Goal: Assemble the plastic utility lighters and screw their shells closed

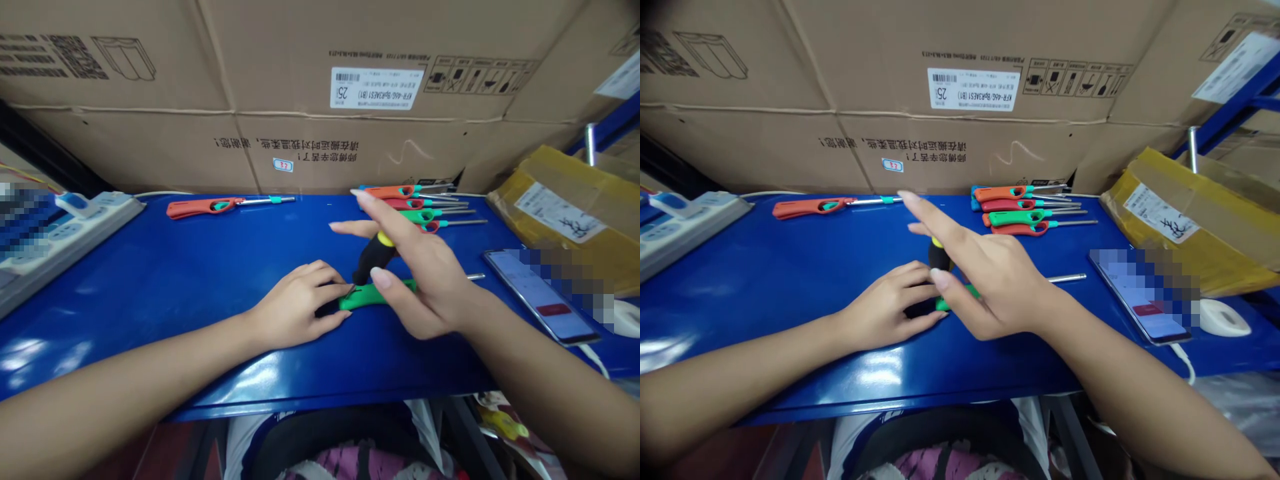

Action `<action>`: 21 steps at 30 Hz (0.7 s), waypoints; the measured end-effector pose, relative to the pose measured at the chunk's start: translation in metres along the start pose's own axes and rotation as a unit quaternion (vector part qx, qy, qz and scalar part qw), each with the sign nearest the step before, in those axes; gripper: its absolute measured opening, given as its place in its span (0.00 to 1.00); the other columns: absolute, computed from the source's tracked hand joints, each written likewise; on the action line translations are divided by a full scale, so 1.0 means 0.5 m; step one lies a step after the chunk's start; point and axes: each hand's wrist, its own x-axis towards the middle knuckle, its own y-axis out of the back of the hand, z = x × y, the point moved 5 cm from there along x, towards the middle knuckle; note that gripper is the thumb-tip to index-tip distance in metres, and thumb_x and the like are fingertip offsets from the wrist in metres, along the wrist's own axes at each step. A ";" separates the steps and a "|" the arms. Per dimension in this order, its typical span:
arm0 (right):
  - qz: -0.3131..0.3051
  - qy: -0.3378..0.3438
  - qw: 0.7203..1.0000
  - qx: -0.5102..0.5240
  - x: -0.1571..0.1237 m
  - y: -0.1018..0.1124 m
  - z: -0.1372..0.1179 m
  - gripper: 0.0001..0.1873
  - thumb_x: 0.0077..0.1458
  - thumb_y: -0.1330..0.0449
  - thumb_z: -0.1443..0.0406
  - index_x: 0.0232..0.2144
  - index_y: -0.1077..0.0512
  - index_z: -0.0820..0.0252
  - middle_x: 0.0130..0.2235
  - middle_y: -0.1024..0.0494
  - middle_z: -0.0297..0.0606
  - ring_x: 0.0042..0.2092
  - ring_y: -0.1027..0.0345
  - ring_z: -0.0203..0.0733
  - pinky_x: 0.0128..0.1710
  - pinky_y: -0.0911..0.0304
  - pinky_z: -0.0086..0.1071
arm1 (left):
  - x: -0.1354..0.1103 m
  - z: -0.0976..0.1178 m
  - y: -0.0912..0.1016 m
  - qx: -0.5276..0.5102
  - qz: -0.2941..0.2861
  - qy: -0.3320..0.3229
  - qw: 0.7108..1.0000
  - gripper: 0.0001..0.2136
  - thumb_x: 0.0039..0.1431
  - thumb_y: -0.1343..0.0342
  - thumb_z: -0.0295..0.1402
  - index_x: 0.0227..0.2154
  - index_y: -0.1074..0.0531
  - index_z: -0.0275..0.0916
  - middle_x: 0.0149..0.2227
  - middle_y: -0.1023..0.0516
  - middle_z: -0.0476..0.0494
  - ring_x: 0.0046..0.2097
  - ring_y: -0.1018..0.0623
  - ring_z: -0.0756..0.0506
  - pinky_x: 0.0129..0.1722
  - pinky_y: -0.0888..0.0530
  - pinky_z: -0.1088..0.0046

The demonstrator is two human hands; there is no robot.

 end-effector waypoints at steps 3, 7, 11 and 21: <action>-0.024 -0.004 1.000 0.018 -0.002 -0.006 0.003 0.30 0.68 0.45 0.62 0.69 0.45 0.49 0.53 0.19 0.39 0.45 0.20 0.45 0.41 0.23 0.38 | 0.000 0.003 0.000 0.023 0.004 -0.006 1.000 0.11 0.68 0.43 0.38 0.47 0.22 0.39 0.43 0.21 0.40 0.46 0.24 0.41 0.47 0.25 0.61; 0.090 0.043 0.992 -0.072 -0.007 0.003 0.000 0.22 0.61 0.34 0.63 0.56 0.30 0.48 0.36 0.17 0.32 0.29 0.24 0.41 0.28 0.28 0.33 | 0.000 0.004 0.001 0.014 0.006 -0.004 1.000 0.12 0.68 0.43 0.37 0.49 0.23 0.39 0.43 0.21 0.41 0.45 0.24 0.41 0.47 0.25 0.62; 0.030 -0.005 0.999 0.022 -0.005 -0.012 0.008 0.27 0.70 0.49 0.64 0.68 0.42 0.50 0.54 0.20 0.40 0.42 0.21 0.44 0.38 0.23 0.38 | -0.001 0.001 -0.002 0.015 -0.011 -0.001 1.000 0.13 0.68 0.43 0.38 0.51 0.23 0.39 0.44 0.22 0.40 0.46 0.24 0.41 0.48 0.25 0.62; 0.070 0.010 0.997 -0.004 -0.006 -0.006 0.013 0.23 0.68 0.44 0.61 0.64 0.35 0.48 0.52 0.17 0.38 0.43 0.20 0.46 0.41 0.21 0.39 | -0.004 0.001 -0.004 0.031 0.005 -0.015 0.999 0.14 0.68 0.43 0.38 0.52 0.24 0.37 0.46 0.21 0.39 0.47 0.24 0.40 0.48 0.25 0.60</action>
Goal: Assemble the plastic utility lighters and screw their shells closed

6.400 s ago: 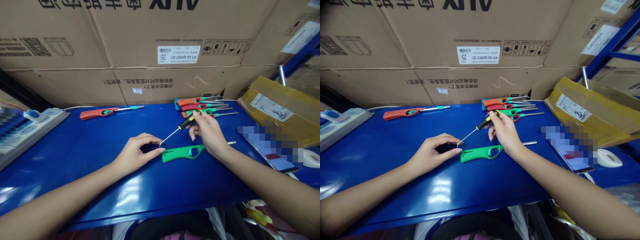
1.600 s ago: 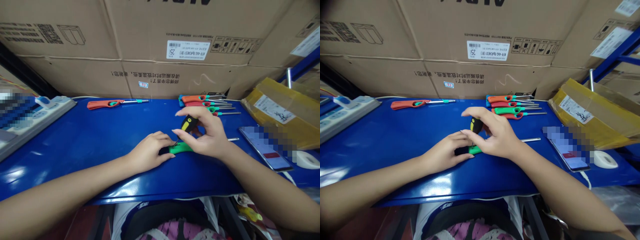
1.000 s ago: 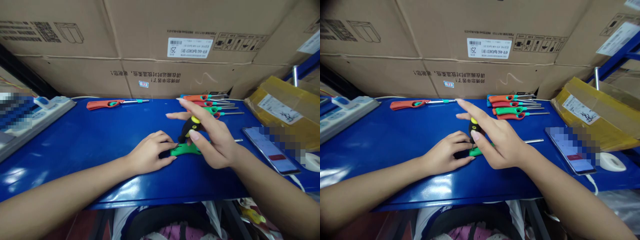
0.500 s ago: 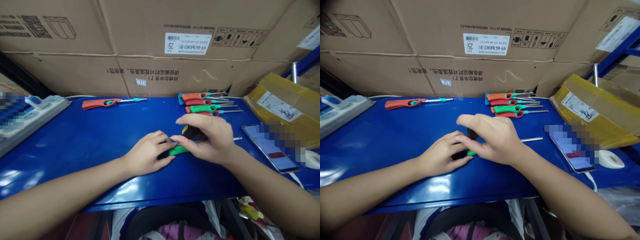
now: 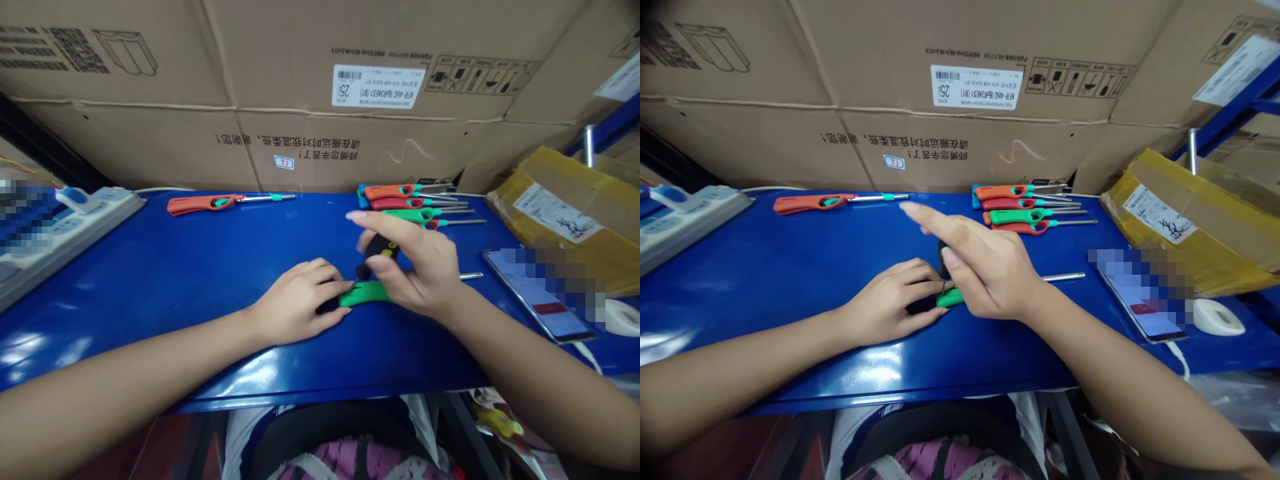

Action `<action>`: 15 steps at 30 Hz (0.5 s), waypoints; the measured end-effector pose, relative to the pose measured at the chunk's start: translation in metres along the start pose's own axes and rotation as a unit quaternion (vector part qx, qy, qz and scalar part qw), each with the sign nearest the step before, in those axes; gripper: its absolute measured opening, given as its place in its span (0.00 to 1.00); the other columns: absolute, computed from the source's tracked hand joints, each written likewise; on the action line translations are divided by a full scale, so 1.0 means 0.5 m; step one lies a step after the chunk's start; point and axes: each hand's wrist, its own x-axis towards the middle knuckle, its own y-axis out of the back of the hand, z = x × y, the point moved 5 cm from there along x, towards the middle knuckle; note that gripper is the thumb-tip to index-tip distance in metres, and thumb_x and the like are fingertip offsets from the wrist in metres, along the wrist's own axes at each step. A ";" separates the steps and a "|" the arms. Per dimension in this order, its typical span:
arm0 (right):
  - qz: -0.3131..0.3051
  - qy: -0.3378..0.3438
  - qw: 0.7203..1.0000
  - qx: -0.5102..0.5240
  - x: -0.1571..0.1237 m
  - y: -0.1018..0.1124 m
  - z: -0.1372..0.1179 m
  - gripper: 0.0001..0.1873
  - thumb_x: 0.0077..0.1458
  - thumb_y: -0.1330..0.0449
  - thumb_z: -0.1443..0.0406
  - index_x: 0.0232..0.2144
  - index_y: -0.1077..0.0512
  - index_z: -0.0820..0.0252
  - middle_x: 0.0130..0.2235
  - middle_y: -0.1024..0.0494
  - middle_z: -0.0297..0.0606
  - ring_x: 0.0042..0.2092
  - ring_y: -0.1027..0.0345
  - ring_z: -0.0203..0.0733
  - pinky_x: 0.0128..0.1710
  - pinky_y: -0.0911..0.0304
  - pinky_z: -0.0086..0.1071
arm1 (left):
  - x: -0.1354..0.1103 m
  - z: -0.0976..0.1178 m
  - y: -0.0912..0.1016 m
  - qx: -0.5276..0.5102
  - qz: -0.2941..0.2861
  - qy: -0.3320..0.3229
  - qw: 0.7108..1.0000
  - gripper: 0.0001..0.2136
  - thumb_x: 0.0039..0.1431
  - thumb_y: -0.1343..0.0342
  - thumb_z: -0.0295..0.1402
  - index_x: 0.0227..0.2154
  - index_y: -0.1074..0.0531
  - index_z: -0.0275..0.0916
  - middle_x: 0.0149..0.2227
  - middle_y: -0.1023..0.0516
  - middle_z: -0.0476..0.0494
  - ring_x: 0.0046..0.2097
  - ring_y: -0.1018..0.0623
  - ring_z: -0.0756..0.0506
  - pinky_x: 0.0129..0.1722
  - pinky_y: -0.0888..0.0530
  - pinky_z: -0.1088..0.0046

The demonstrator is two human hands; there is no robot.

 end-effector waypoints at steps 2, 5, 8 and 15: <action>-0.051 -0.043 0.995 0.071 -0.002 -0.008 0.005 0.28 0.71 0.52 0.63 0.71 0.45 0.48 0.62 0.25 0.40 0.49 0.21 0.45 0.44 0.21 0.41 | 0.001 0.000 0.000 -0.010 -0.007 0.004 1.000 0.14 0.68 0.43 0.38 0.52 0.24 0.37 0.45 0.21 0.40 0.47 0.24 0.40 0.49 0.25 0.61; -0.047 -0.078 0.986 0.142 -0.001 -0.013 0.004 0.29 0.69 0.48 0.65 0.70 0.43 0.47 0.61 0.24 0.40 0.45 0.21 0.44 0.38 0.21 0.39 | 0.000 0.000 0.000 -0.005 -0.005 0.006 1.000 0.14 0.68 0.43 0.38 0.51 0.23 0.38 0.45 0.21 0.40 0.46 0.23 0.40 0.48 0.25 0.61; 0.036 -0.038 0.995 0.083 0.004 0.000 -0.004 0.24 0.61 0.35 0.64 0.59 0.29 0.46 0.51 0.18 0.38 0.39 0.21 0.44 0.36 0.22 0.39 | -0.001 0.000 0.000 0.003 0.003 0.003 1.000 0.14 0.68 0.43 0.37 0.52 0.23 0.38 0.46 0.21 0.39 0.47 0.23 0.39 0.48 0.25 0.60; -0.035 -0.104 0.983 0.147 0.004 -0.003 0.002 0.25 0.71 0.51 0.64 0.68 0.39 0.50 0.53 0.20 0.41 0.41 0.22 0.42 0.38 0.23 0.38 | -0.001 -0.003 -0.003 -0.007 -0.008 0.007 1.000 0.15 0.68 0.43 0.38 0.52 0.24 0.37 0.44 0.21 0.40 0.46 0.23 0.40 0.47 0.25 0.61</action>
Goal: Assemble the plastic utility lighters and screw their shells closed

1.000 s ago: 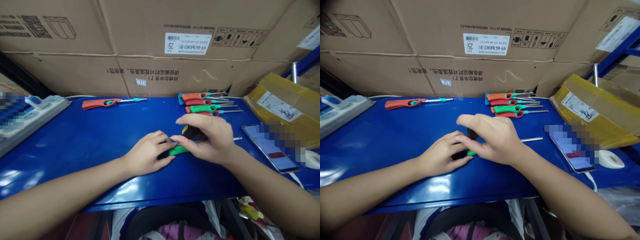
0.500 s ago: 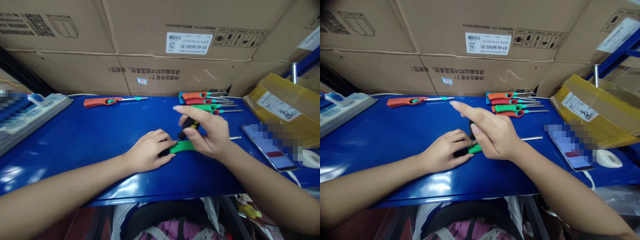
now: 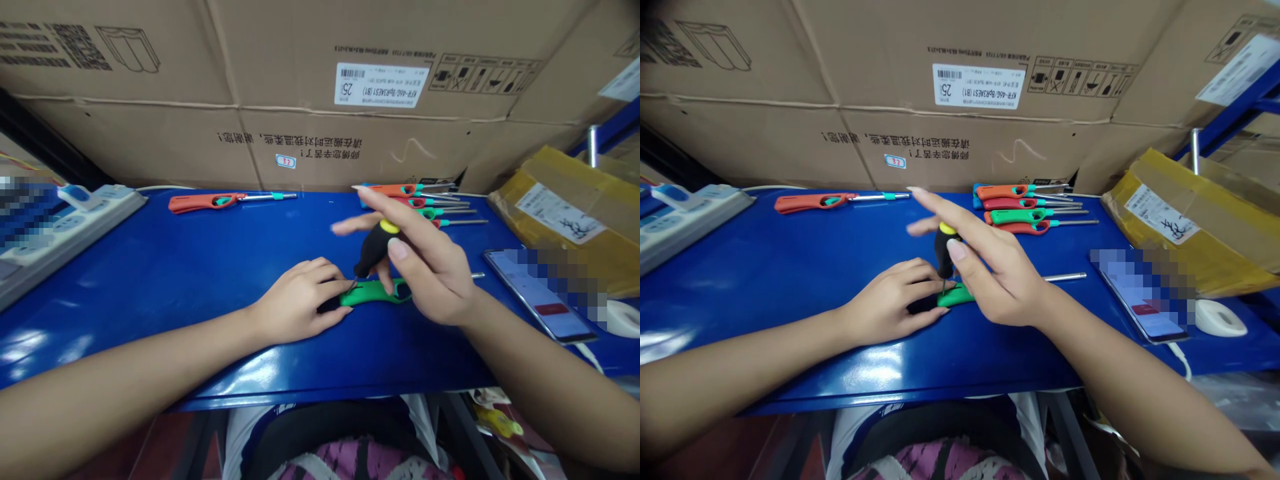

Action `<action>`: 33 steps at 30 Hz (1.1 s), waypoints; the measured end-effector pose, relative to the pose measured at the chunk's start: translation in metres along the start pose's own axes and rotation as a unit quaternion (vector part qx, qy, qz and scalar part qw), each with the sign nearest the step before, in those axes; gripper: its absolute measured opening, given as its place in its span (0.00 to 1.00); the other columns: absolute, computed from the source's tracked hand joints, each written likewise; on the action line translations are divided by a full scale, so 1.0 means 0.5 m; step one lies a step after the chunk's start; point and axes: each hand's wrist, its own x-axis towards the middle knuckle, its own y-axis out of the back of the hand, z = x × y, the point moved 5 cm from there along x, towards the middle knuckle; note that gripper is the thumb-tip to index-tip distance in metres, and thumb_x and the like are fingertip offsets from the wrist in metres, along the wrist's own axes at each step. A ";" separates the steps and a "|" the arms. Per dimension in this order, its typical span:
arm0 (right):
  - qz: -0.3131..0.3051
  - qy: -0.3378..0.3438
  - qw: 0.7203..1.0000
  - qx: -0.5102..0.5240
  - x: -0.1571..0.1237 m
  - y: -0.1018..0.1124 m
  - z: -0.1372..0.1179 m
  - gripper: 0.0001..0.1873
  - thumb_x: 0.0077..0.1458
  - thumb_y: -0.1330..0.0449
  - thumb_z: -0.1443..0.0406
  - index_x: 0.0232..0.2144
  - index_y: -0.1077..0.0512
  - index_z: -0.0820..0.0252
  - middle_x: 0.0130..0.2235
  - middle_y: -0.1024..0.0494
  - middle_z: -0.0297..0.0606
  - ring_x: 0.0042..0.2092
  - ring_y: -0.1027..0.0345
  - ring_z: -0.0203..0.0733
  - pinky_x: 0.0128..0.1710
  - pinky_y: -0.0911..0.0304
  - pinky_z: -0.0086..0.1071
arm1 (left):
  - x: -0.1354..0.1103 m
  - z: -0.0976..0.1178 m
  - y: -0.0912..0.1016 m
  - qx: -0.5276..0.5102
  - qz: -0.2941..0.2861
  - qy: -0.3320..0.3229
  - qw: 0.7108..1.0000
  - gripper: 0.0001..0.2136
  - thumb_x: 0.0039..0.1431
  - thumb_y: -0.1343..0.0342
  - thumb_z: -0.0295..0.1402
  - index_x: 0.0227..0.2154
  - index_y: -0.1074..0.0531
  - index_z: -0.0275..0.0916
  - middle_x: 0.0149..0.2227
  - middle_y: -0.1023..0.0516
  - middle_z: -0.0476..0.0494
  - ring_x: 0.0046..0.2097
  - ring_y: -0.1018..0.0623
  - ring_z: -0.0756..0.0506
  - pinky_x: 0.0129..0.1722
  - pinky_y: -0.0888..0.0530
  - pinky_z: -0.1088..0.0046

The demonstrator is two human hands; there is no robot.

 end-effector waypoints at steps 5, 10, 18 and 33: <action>0.102 0.105 0.983 -0.106 0.004 0.013 -0.022 0.13 0.61 0.35 0.67 0.49 0.23 0.52 0.35 0.19 0.34 0.32 0.25 0.40 0.32 0.26 0.34 | -0.002 0.000 0.001 0.007 0.013 -0.002 1.000 0.15 0.68 0.42 0.38 0.54 0.25 0.40 0.48 0.21 0.40 0.48 0.23 0.40 0.49 0.26 0.60; 0.042 0.081 0.988 -0.123 0.002 0.008 -0.013 0.20 0.70 0.49 0.67 0.61 0.32 0.53 0.49 0.17 0.38 0.40 0.20 0.40 0.38 0.24 0.35 | 0.001 0.002 0.003 0.003 -0.001 0.004 1.000 0.15 0.68 0.43 0.39 0.53 0.24 0.38 0.46 0.21 0.41 0.47 0.24 0.40 0.47 0.27 0.61; 0.114 0.140 0.965 -0.188 -0.007 0.004 -0.033 0.21 0.59 0.33 0.66 0.54 0.27 0.52 0.44 0.15 0.35 0.36 0.21 0.41 0.37 0.24 0.32 | -0.001 0.001 0.001 0.005 0.006 0.005 1.000 0.14 0.68 0.43 0.37 0.53 0.24 0.40 0.46 0.21 0.41 0.48 0.24 0.40 0.48 0.28 0.60; 0.086 0.095 0.982 -0.141 -0.009 0.000 -0.035 0.20 0.71 0.50 0.63 0.61 0.31 0.55 0.51 0.18 0.41 0.42 0.21 0.43 0.41 0.23 0.38 | 0.002 0.001 0.002 -0.009 -0.001 0.013 1.000 0.14 0.68 0.42 0.38 0.52 0.24 0.40 0.45 0.21 0.42 0.47 0.24 0.41 0.46 0.30 0.62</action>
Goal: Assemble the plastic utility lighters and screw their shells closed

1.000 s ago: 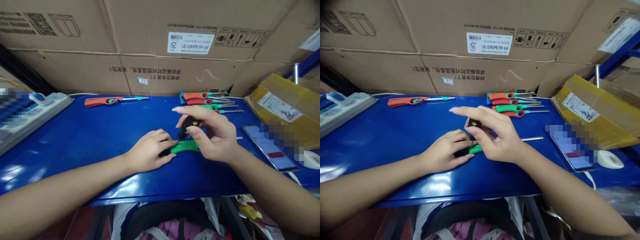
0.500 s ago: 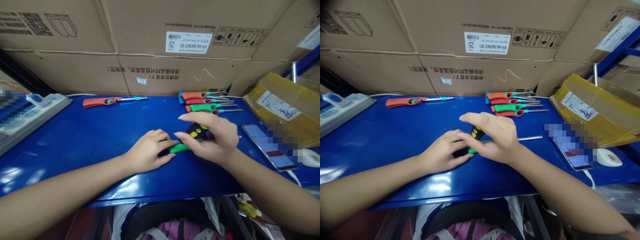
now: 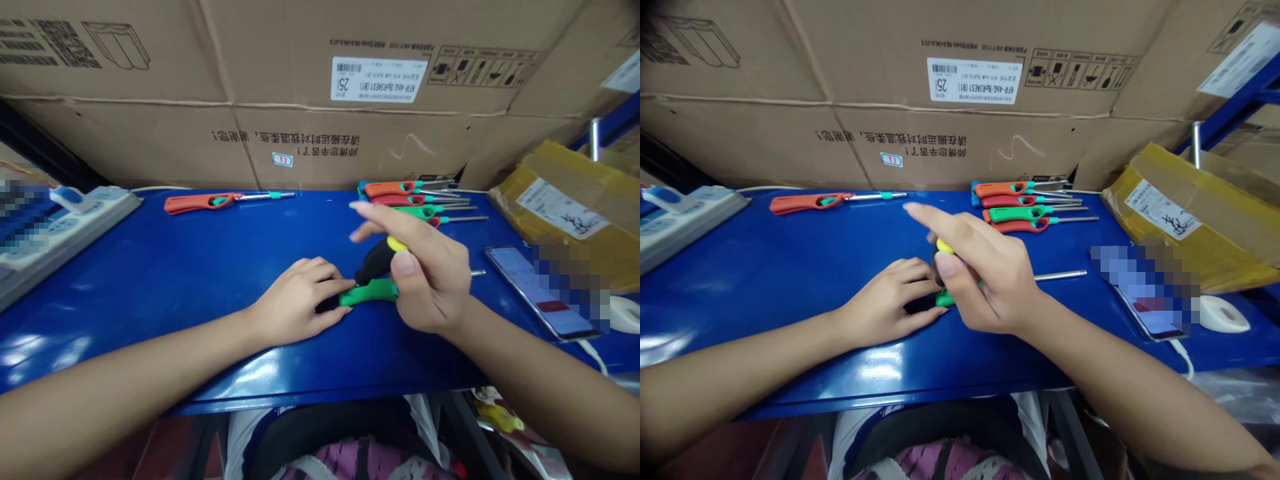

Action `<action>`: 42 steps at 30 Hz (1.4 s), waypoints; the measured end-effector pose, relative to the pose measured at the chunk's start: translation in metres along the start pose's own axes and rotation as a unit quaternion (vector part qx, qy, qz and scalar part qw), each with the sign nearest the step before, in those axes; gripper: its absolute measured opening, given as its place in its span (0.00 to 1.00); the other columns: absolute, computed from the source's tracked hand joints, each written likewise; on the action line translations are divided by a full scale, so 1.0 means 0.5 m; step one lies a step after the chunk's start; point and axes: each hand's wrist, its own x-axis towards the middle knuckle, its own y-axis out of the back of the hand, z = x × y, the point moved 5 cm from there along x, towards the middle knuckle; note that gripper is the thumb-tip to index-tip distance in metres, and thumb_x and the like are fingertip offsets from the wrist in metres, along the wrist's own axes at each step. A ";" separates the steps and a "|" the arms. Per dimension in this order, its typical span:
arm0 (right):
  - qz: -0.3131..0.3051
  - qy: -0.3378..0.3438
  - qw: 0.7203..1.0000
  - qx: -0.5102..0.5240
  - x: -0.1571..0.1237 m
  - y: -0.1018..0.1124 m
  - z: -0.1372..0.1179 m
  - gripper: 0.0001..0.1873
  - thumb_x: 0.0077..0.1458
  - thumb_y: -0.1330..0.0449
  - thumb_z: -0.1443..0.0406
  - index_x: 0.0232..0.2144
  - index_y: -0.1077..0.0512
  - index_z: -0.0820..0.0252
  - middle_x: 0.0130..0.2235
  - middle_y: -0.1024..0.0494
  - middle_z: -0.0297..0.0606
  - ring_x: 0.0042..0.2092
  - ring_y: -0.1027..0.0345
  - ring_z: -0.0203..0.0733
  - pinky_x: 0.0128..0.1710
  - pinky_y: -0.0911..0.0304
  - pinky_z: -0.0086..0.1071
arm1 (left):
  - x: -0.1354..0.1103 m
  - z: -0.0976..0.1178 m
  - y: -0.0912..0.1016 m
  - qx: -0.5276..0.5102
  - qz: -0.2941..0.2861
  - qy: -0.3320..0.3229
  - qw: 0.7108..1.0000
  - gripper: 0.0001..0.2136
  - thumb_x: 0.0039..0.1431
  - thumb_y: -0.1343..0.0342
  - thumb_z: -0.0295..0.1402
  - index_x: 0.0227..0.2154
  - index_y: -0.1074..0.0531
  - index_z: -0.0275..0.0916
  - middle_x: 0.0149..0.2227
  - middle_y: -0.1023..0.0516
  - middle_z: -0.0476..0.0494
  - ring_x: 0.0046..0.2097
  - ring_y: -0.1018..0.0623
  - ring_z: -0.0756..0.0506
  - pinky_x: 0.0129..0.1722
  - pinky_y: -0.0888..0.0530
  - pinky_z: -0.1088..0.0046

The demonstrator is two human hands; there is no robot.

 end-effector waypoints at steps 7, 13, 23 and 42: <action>0.018 0.010 1.000 -0.021 0.005 0.001 -0.006 0.15 0.61 0.35 0.66 0.51 0.26 0.51 0.41 0.17 0.34 0.36 0.23 0.40 0.37 0.25 0.34 | -0.004 -0.004 -0.004 0.008 0.010 -0.005 1.000 0.14 0.68 0.42 0.38 0.53 0.24 0.40 0.45 0.20 0.42 0.47 0.24 0.40 0.48 0.30 0.60; -0.046 -0.099 0.990 0.083 -0.005 -0.020 0.030 0.21 0.71 0.51 0.64 0.64 0.37 0.52 0.52 0.21 0.41 0.42 0.23 0.42 0.43 0.24 0.39 | 0.000 -0.003 0.000 -0.005 -0.008 0.009 1.000 0.14 0.68 0.43 0.39 0.52 0.24 0.39 0.46 0.21 0.41 0.47 0.24 0.41 0.48 0.30 0.61; -0.019 -0.035 0.999 -0.001 0.000 -0.008 0.015 0.20 0.66 0.40 0.64 0.59 0.31 0.50 0.51 0.19 0.38 0.44 0.22 0.44 0.43 0.23 0.36 | -0.002 -0.003 0.000 -0.005 -0.002 0.009 1.000 0.14 0.68 0.42 0.39 0.52 0.24 0.40 0.47 0.21 0.41 0.48 0.24 0.40 0.48 0.31 0.60; -0.077 -0.051 0.992 0.083 0.000 -0.019 0.027 0.22 0.66 0.43 0.67 0.62 0.34 0.54 0.54 0.21 0.40 0.46 0.21 0.41 0.43 0.22 0.35 | -0.004 -0.007 -0.004 -0.014 0.004 0.008 1.000 0.13 0.68 0.42 0.39 0.51 0.24 0.41 0.45 0.21 0.42 0.47 0.24 0.41 0.49 0.31 0.61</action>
